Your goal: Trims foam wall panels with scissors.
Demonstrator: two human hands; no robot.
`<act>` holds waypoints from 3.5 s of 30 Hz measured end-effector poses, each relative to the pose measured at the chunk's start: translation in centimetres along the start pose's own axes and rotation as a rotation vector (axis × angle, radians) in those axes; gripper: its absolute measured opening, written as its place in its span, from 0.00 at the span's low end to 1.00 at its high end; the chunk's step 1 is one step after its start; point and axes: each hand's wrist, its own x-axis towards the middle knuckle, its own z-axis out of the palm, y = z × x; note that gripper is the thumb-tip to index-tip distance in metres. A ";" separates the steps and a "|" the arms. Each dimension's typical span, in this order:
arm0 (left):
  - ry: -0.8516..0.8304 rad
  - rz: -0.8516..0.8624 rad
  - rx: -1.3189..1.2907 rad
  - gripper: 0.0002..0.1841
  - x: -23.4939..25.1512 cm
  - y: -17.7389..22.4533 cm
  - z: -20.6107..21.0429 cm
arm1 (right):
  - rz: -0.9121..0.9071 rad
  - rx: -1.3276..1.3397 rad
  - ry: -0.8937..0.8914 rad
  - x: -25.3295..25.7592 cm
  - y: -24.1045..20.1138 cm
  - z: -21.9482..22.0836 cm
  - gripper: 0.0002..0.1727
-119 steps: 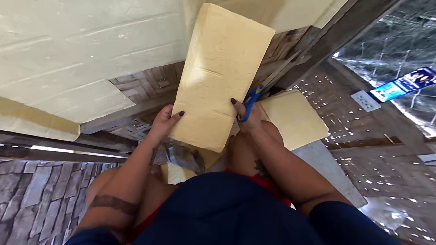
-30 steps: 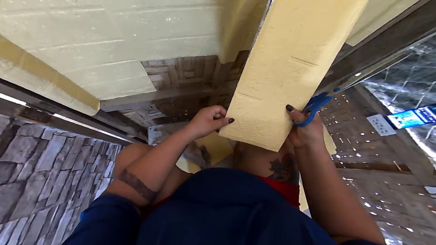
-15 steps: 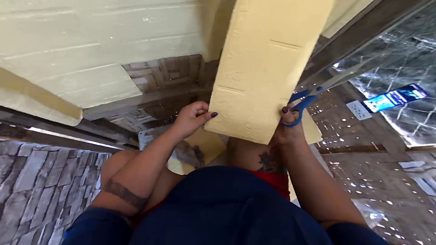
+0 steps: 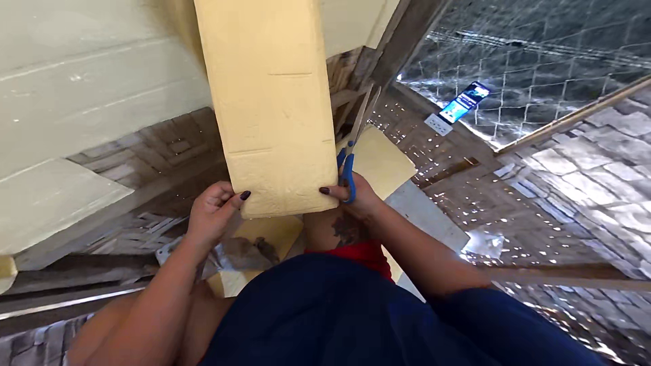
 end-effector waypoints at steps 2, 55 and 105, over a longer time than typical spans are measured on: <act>-0.008 -0.015 0.010 0.06 -0.1 0.1 0.3 | 0.001 -0.010 0.048 -0.6 0.0 -0.2 0.27; -0.324 -0.405 -0.003 0.11 -2.1 -0.9 5.2 | -0.165 0.020 0.198 0.1 0.3 -6.0 0.26; 0.226 0.141 0.478 0.23 -1.5 5.9 -3.0 | -0.347 0.175 -0.066 7.1 1.3 8.3 0.39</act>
